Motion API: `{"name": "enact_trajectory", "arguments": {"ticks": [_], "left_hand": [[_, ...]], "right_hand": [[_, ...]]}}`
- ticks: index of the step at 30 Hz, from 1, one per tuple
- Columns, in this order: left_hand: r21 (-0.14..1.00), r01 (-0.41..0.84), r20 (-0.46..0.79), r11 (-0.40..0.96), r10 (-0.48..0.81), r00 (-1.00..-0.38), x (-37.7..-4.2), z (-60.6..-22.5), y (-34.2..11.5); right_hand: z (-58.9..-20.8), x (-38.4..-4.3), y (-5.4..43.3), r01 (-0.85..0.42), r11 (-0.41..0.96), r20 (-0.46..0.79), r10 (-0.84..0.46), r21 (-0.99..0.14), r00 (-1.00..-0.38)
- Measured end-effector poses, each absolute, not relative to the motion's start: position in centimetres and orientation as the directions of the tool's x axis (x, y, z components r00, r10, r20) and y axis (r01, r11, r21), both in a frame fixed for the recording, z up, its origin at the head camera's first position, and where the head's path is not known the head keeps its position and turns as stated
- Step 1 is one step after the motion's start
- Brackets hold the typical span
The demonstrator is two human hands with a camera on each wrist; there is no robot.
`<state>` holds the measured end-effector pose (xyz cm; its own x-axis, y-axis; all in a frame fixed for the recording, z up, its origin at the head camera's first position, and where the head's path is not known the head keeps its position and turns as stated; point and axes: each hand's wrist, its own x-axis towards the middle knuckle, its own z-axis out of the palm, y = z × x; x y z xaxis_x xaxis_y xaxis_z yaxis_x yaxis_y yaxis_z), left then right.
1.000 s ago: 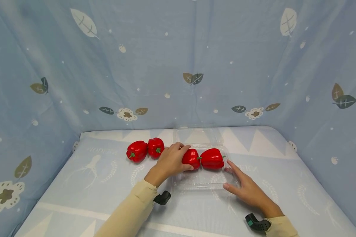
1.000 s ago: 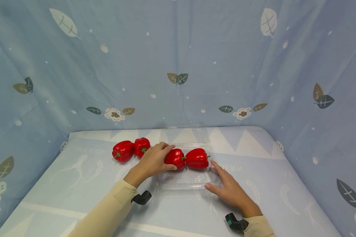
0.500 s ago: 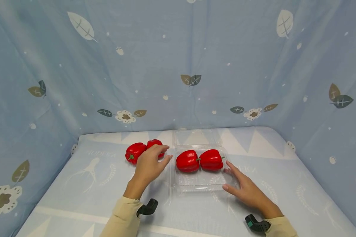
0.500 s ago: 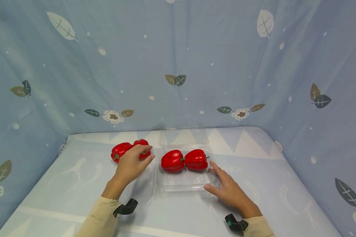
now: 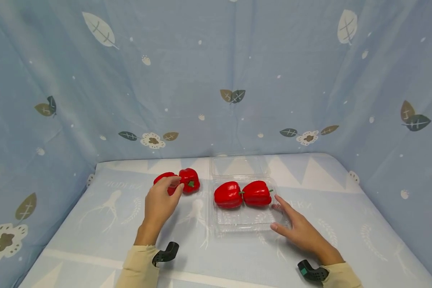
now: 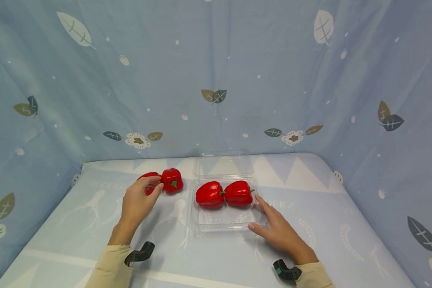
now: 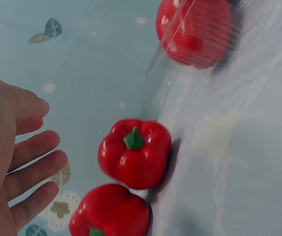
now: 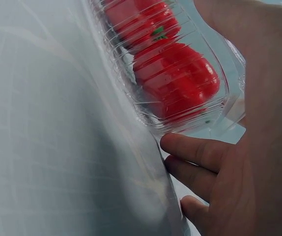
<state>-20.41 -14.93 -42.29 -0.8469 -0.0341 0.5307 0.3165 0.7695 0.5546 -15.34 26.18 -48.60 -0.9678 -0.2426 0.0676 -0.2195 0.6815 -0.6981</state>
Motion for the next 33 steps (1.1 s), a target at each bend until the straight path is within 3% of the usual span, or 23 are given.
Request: {"name": "enact_trajectory", "arguments": {"ticks": [6, 15, 33], "left_hand": [[0.614, 0.254, 0.519, 0.747, -0.14, -0.843, -20.4, -43.1, -16.6], [0.605, 0.231, 0.536, 0.762, -0.176, -0.826, -20.7, -44.0, -18.2], [0.697, 0.061, 0.342, 0.714, -0.256, -0.904, -21.9, -46.0, -19.7]], "right_hand": [[-48.7, -15.4, 25.9, -0.212, 0.685, 0.057, -0.241, -0.697, -0.969], [-48.7, -15.5, 25.7, -0.219, 0.688, 0.063, -0.244, -0.692, -0.968], [-48.5, -15.3, 26.1, -0.248, 0.679, 0.092, -0.257, -0.691, -0.962]]}}
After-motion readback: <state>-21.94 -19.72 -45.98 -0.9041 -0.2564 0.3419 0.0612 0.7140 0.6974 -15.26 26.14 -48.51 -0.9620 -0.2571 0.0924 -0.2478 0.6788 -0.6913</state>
